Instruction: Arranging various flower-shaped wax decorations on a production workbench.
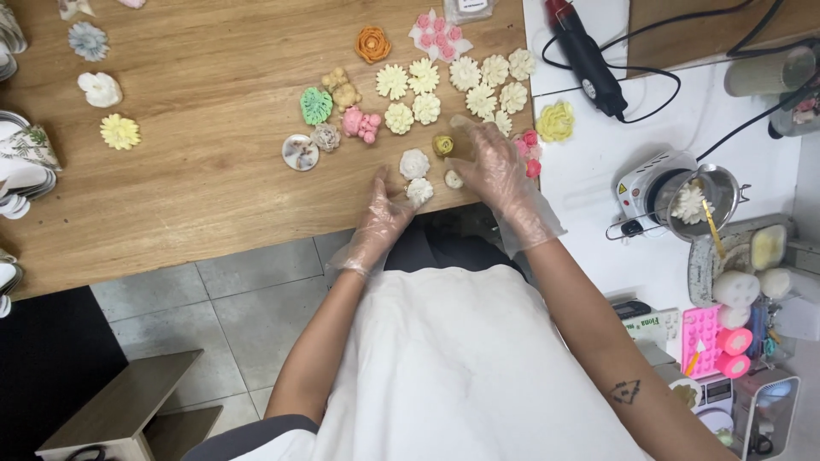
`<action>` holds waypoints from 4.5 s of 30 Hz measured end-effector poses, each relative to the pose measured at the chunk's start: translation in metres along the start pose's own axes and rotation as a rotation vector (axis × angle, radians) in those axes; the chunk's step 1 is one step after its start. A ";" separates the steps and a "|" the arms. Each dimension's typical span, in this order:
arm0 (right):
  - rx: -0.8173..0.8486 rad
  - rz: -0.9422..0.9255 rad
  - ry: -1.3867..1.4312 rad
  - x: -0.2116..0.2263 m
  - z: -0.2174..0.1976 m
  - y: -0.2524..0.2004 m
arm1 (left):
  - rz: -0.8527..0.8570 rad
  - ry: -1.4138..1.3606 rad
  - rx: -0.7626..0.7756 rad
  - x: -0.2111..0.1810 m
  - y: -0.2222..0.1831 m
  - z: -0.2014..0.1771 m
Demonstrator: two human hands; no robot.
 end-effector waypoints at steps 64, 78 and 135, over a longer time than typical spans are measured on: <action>0.615 -0.285 -0.594 0.109 0.132 0.048 | 0.284 0.651 0.113 0.005 0.053 -0.095; 0.471 -0.321 -0.455 0.115 0.115 0.030 | 0.350 0.781 0.010 -0.038 -0.039 -0.083; 0.458 -0.442 -0.638 0.149 0.116 0.157 | 0.131 0.402 -0.254 -0.005 0.123 -0.130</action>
Point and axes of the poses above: each hand's wrist, its own y-axis towards the middle knuckle, its own z-axis out of the palm, x = y × z, the point moved 8 cm from there along y, towards the middle knuckle, and after that the axes turned 5 degrees about -y, right-handed, at the moved point
